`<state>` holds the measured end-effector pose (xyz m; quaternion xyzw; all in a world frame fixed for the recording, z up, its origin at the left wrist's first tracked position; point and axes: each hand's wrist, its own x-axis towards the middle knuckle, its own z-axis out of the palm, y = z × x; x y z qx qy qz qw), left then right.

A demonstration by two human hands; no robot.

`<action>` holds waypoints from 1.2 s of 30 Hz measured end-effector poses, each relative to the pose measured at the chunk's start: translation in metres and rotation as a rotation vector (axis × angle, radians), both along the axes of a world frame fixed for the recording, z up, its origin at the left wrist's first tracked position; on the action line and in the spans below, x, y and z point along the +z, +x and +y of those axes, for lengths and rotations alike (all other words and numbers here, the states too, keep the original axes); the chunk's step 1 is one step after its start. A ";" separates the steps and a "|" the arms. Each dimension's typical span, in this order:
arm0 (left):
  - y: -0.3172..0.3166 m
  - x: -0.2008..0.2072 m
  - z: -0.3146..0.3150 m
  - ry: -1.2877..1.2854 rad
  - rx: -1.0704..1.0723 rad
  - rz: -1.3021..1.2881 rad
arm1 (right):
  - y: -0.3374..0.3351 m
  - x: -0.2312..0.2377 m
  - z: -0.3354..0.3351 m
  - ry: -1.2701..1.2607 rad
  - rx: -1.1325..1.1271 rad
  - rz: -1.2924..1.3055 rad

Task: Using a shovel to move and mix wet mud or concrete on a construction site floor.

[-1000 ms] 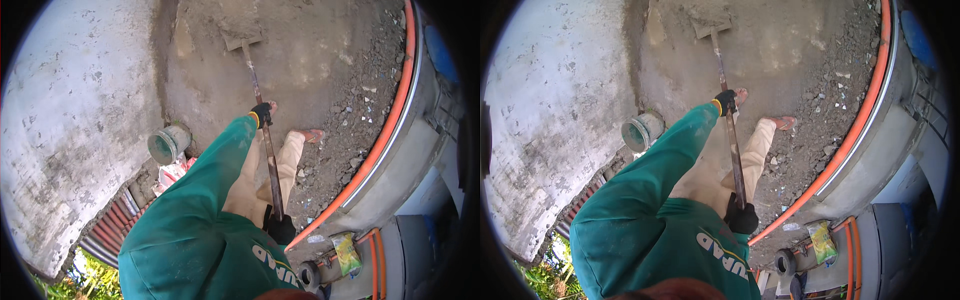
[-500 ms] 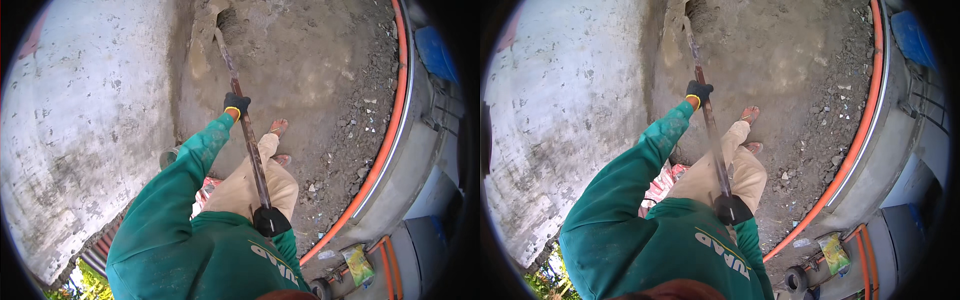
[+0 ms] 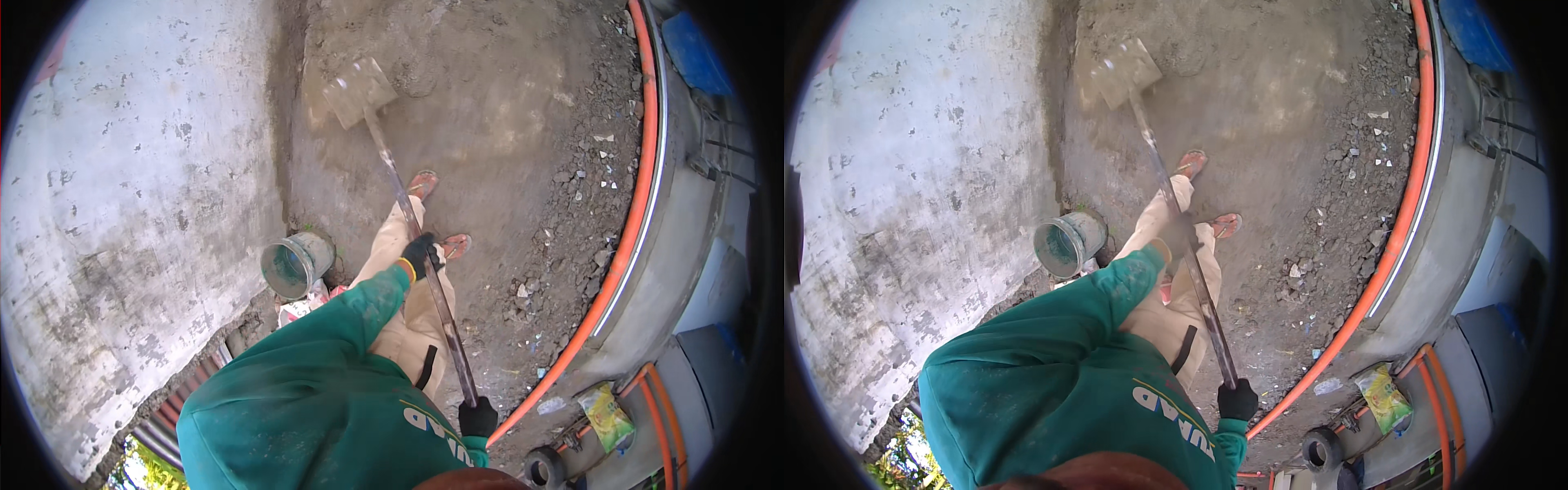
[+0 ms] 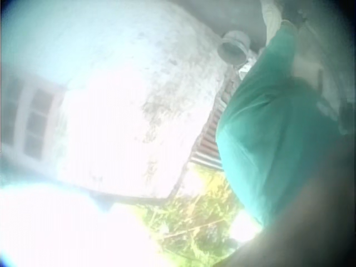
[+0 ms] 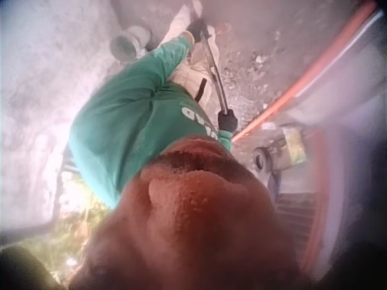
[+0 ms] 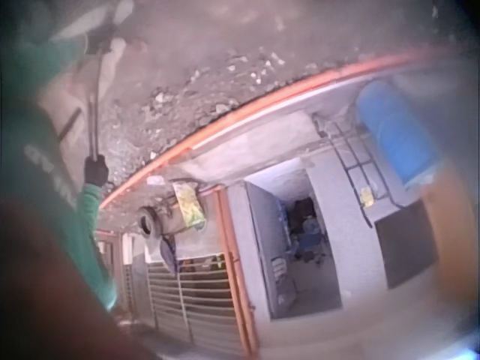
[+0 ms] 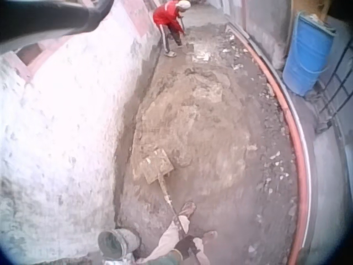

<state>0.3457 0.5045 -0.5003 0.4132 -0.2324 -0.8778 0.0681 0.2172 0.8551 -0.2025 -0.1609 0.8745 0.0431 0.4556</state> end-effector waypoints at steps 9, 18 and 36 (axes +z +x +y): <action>-0.017 0.026 0.103 0.823 0.025 -0.641 | 0.074 0.095 0.018 0.536 -0.091 0.044; -0.037 -0.053 -0.220 0.272 -0.032 -0.693 | 0.099 -0.038 -0.262 0.033 -0.179 0.079; 0.026 0.057 -0.388 -1.136 -0.214 -1.388 | 0.103 -0.080 -0.341 -0.234 -1.361 -1.991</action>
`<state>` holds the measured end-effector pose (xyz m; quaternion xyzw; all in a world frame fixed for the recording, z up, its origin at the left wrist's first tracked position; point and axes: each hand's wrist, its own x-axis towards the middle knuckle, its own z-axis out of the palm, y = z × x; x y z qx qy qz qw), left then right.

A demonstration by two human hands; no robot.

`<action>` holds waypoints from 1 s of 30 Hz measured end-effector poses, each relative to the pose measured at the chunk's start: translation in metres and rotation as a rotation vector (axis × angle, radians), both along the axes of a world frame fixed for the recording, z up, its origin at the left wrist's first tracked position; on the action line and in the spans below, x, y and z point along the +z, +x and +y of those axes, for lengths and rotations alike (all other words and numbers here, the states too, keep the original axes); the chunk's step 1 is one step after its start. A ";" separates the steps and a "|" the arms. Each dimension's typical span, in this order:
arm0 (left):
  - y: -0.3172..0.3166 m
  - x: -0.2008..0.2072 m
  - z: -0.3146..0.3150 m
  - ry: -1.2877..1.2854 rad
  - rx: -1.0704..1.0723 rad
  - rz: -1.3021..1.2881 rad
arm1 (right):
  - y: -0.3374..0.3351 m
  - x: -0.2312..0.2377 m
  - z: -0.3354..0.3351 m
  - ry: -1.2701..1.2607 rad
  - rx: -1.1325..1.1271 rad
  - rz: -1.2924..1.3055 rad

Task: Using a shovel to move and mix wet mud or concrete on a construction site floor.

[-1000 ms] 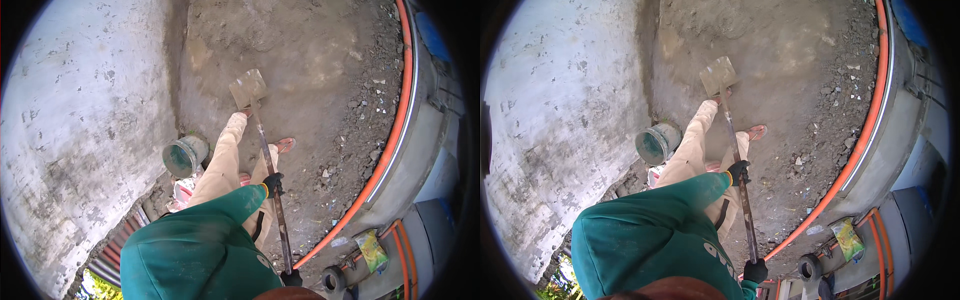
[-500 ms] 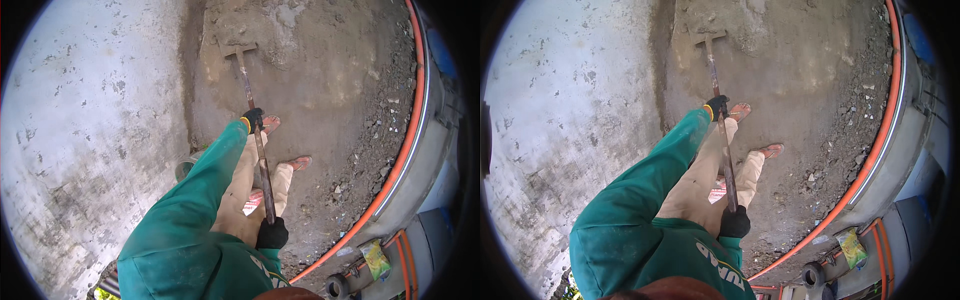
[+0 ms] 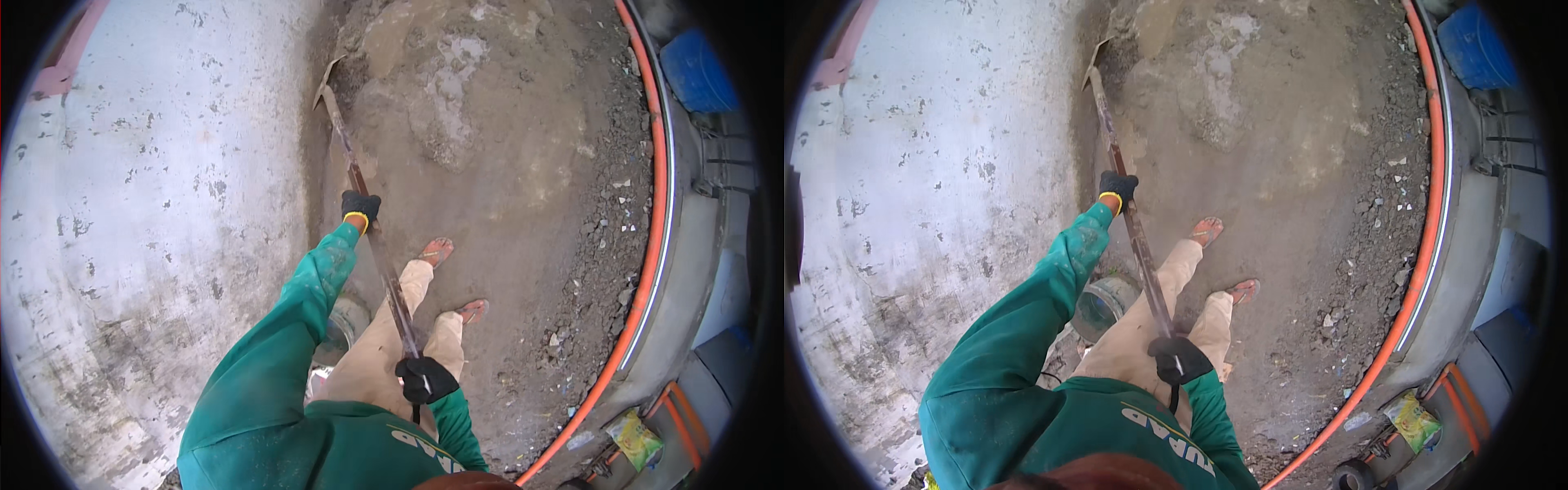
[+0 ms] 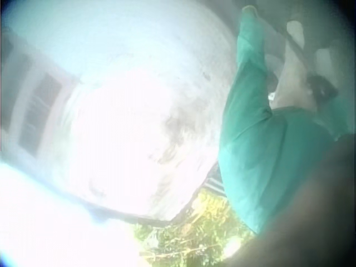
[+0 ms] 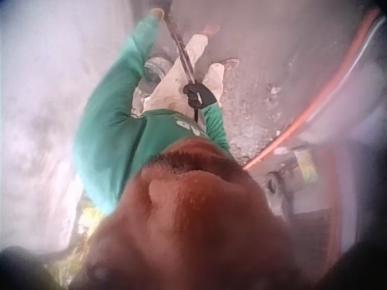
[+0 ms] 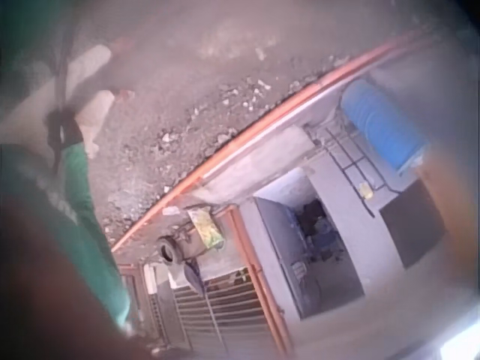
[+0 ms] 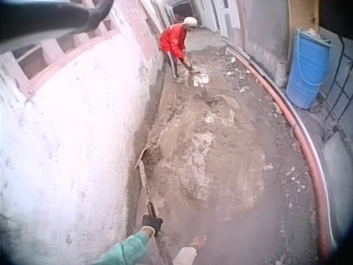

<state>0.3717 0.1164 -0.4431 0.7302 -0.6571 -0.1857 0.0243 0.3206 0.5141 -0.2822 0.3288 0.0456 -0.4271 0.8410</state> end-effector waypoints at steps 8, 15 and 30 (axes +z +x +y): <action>0.028 0.044 0.145 0.991 0.679 1.183 | 0.026 0.023 0.180 -0.022 0.801 1.634; 0.029 0.013 0.353 1.315 0.967 0.917 | 0.070 0.120 0.295 0.463 1.471 1.883; 0.036 -0.115 0.205 1.400 0.786 1.008 | 0.050 0.084 0.089 0.510 1.357 1.844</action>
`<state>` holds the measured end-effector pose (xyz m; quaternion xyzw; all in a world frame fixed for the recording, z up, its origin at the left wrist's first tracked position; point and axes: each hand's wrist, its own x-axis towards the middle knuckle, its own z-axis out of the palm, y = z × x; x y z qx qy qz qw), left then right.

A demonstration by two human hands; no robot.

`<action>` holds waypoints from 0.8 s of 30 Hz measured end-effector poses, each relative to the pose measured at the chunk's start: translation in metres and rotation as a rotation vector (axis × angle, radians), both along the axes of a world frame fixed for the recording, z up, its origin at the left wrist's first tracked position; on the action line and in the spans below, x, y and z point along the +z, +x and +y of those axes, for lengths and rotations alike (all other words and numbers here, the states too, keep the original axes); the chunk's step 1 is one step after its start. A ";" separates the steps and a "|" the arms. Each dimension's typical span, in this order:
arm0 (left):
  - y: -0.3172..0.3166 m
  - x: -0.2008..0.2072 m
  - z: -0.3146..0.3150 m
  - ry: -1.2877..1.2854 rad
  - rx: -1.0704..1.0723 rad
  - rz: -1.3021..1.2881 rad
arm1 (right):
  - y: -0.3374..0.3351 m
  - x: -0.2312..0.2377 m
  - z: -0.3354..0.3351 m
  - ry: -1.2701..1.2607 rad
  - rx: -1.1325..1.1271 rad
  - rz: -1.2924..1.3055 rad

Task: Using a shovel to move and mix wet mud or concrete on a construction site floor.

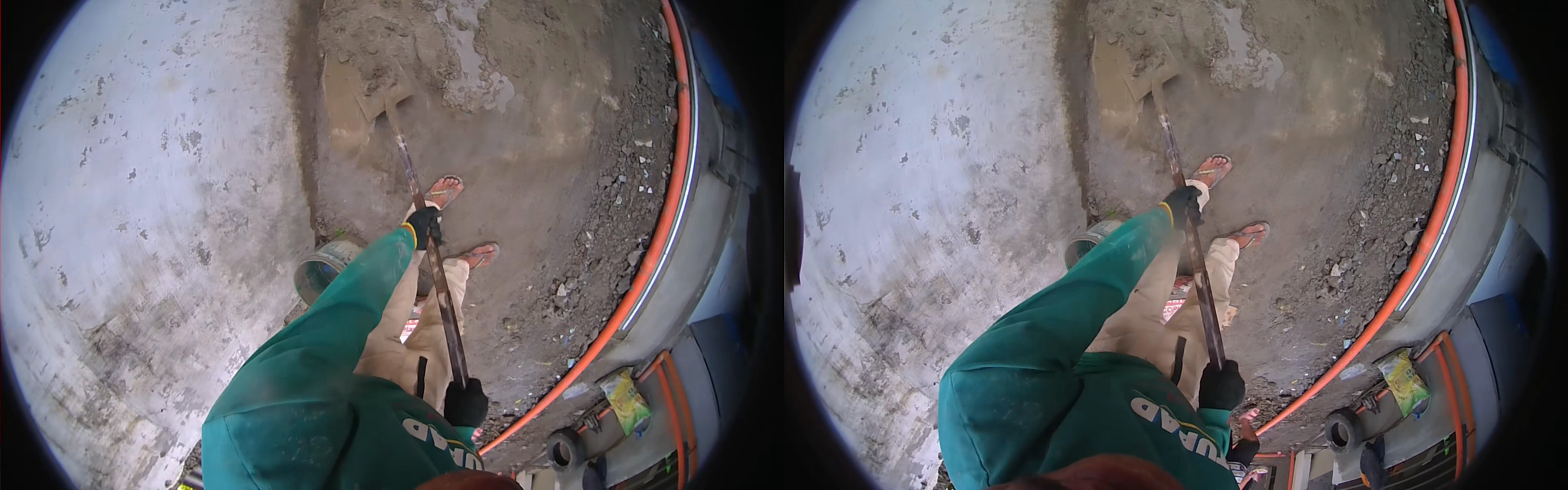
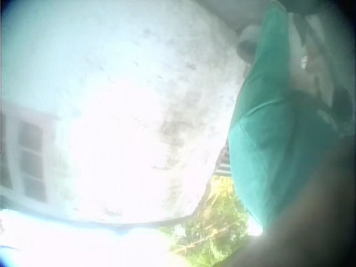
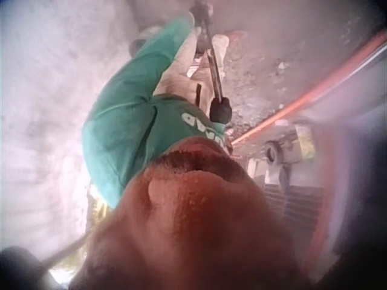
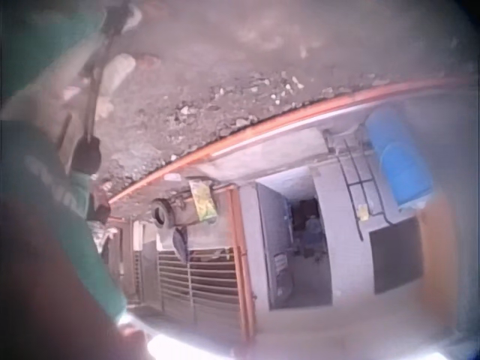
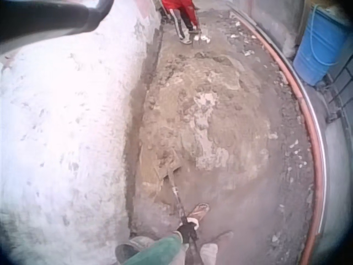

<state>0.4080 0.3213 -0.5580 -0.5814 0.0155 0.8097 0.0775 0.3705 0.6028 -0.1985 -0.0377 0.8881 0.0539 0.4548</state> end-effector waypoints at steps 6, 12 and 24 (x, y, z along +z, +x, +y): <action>-0.048 0.029 -0.137 -0.247 -0.177 -0.292 | 0.016 -0.064 -0.086 -0.305 0.049 0.194; -0.052 0.099 -0.161 -0.531 -0.230 -0.459 | 0.026 -0.065 -0.065 -0.746 -0.111 -0.142; -0.085 0.162 -0.066 -0.420 -0.085 -0.144 | 0.005 -0.043 0.090 -0.581 -0.246 -0.385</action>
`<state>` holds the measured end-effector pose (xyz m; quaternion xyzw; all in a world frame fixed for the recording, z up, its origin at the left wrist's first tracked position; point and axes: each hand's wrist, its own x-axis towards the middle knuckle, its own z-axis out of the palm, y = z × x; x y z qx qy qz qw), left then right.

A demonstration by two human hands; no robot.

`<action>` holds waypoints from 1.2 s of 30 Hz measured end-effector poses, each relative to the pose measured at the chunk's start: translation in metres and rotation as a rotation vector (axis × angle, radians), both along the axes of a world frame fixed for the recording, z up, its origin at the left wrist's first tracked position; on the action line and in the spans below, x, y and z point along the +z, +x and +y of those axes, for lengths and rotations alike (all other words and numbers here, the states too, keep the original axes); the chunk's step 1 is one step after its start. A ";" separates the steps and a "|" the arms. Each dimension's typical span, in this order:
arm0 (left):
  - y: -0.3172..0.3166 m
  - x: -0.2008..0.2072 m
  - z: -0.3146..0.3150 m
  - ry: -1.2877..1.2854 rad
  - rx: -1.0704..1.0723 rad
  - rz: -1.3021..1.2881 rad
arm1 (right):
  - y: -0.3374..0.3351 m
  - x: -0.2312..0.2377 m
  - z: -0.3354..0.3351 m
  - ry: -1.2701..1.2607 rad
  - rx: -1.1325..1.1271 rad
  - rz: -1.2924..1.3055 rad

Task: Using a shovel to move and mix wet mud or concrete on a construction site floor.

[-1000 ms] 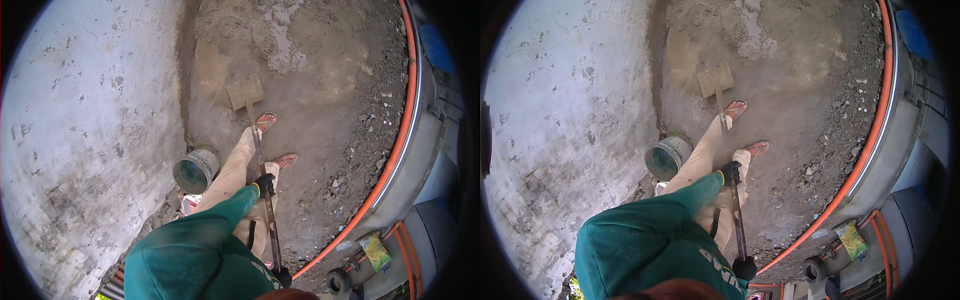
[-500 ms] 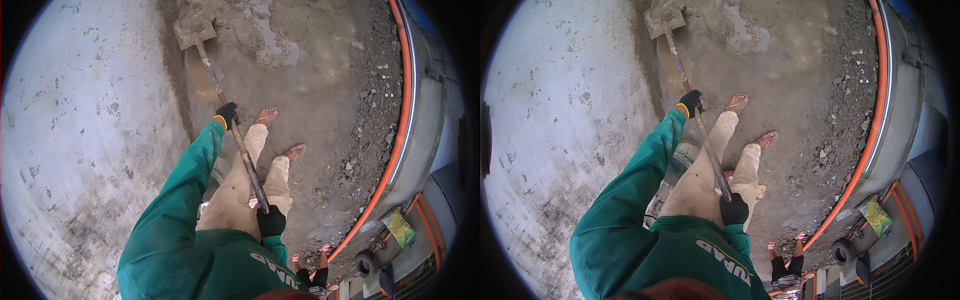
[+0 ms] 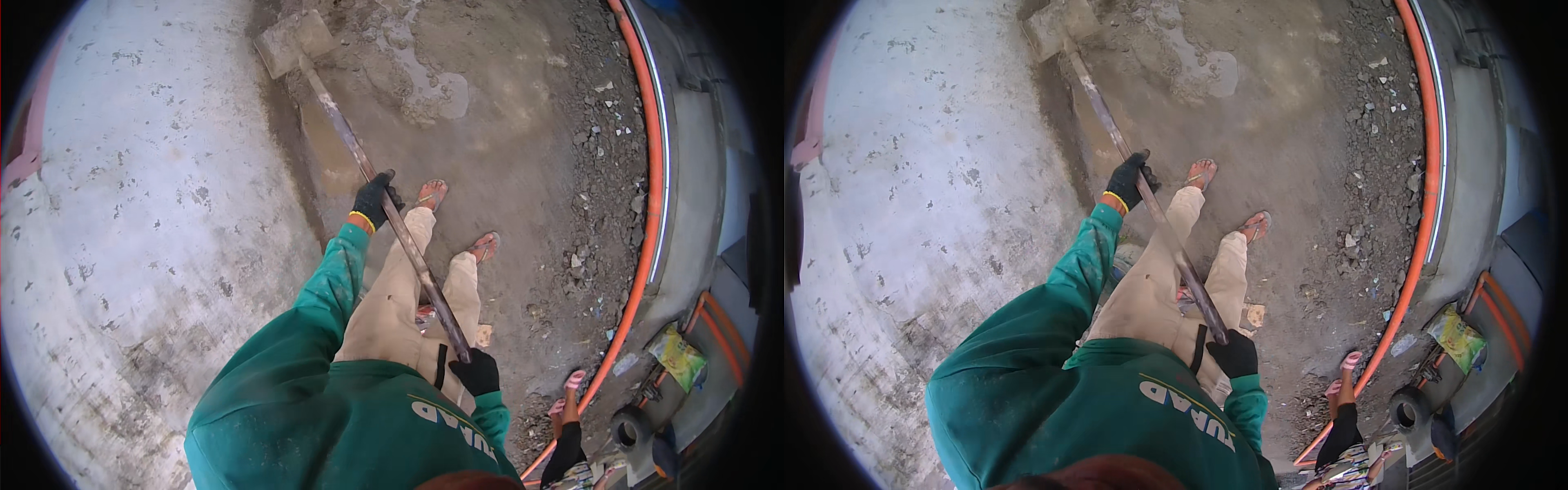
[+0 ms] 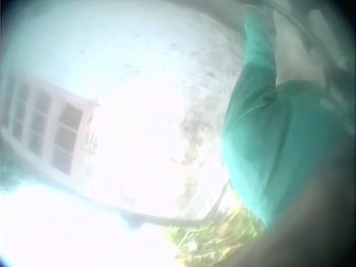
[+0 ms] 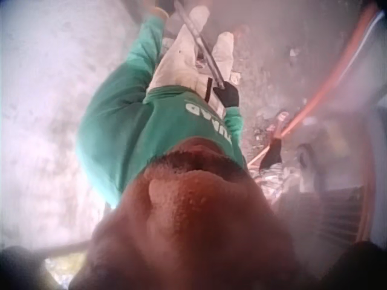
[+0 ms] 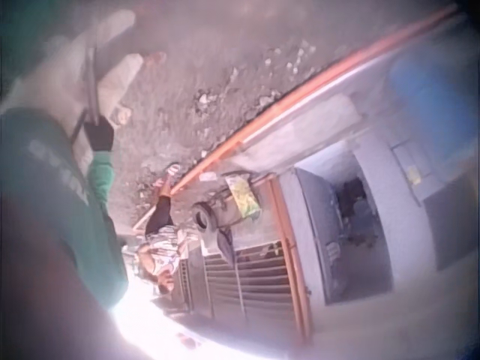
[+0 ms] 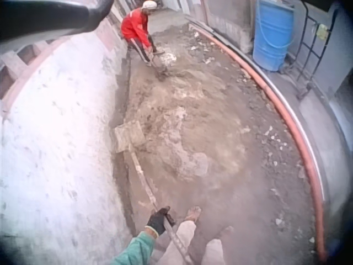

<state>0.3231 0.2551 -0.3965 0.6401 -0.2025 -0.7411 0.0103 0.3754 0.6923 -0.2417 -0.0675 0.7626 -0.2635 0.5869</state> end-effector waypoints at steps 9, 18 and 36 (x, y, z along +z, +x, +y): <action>0.089 -0.050 0.306 0.644 -0.078 -0.146 | 0.095 0.138 0.136 0.891 0.178 0.274; 0.048 -0.160 0.189 0.444 -0.305 -0.042 | 0.079 0.053 0.035 0.817 0.064 0.249; -0.150 -0.042 -0.081 -0.909 -0.998 -0.633 | -0.087 -0.012 -0.113 -0.338 -0.768 -1.277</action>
